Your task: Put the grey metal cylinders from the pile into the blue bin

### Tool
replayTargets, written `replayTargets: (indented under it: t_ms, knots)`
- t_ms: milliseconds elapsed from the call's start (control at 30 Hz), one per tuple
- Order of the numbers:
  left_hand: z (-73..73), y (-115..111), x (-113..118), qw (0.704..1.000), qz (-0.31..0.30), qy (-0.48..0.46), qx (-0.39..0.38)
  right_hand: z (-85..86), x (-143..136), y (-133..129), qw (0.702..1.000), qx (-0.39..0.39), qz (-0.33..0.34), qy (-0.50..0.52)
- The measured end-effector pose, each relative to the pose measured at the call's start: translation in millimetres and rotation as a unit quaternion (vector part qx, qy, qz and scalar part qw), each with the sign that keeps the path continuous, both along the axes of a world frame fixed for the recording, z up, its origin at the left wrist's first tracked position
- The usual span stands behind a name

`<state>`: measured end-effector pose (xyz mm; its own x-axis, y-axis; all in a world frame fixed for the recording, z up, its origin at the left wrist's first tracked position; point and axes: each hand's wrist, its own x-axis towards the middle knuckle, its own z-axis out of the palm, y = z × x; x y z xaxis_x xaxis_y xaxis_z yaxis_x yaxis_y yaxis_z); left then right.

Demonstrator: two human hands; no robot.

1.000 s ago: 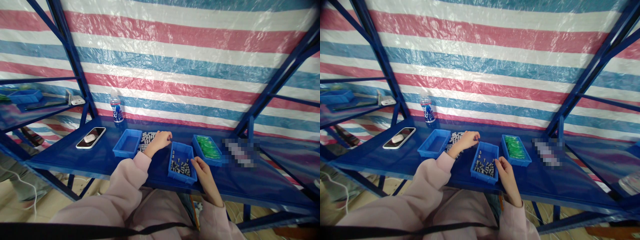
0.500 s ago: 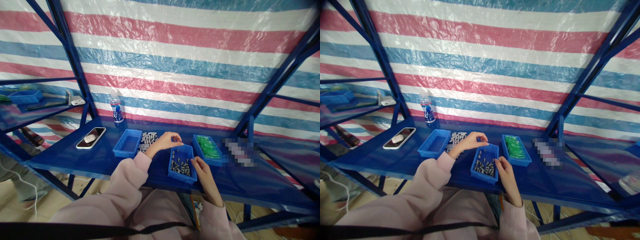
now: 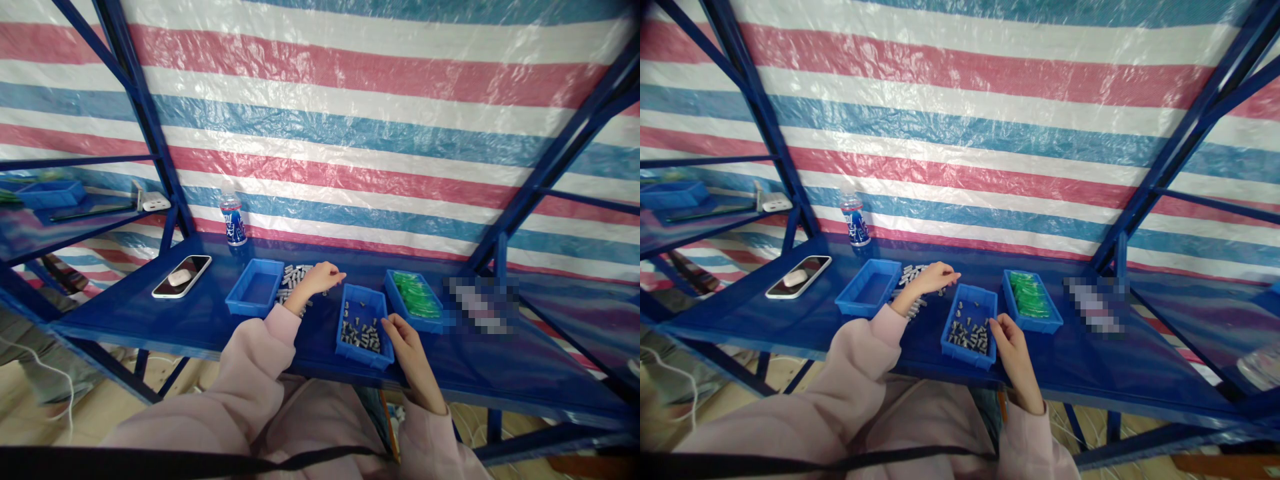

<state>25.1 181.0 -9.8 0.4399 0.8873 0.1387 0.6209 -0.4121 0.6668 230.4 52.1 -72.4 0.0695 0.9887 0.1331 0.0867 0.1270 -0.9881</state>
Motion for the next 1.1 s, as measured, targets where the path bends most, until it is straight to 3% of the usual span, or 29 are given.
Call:
replayTargets:
  t_ms: [267,633,867,1100]
  knots:
    - [-5.4,3,-7,0.993,0.028,0.107,-0.041,-1.0,0,0,1.0,0.001,0.002,0.003]
    - [7.2,-8,-7,0.975,0.111,0.191,-0.024,1.6,-1,-1,1.0,0.0,-0.006,-0.001]
    - [8.0,-9,-9,0.974,0.083,0.208,-0.025,2.8,-2,-1,1.0,0.002,-0.007,-0.001]
    - [0.8,-3,-12,0.987,0.035,0.157,0.007,2.5,-2,-1,1.0,0.005,-0.011,0.0]
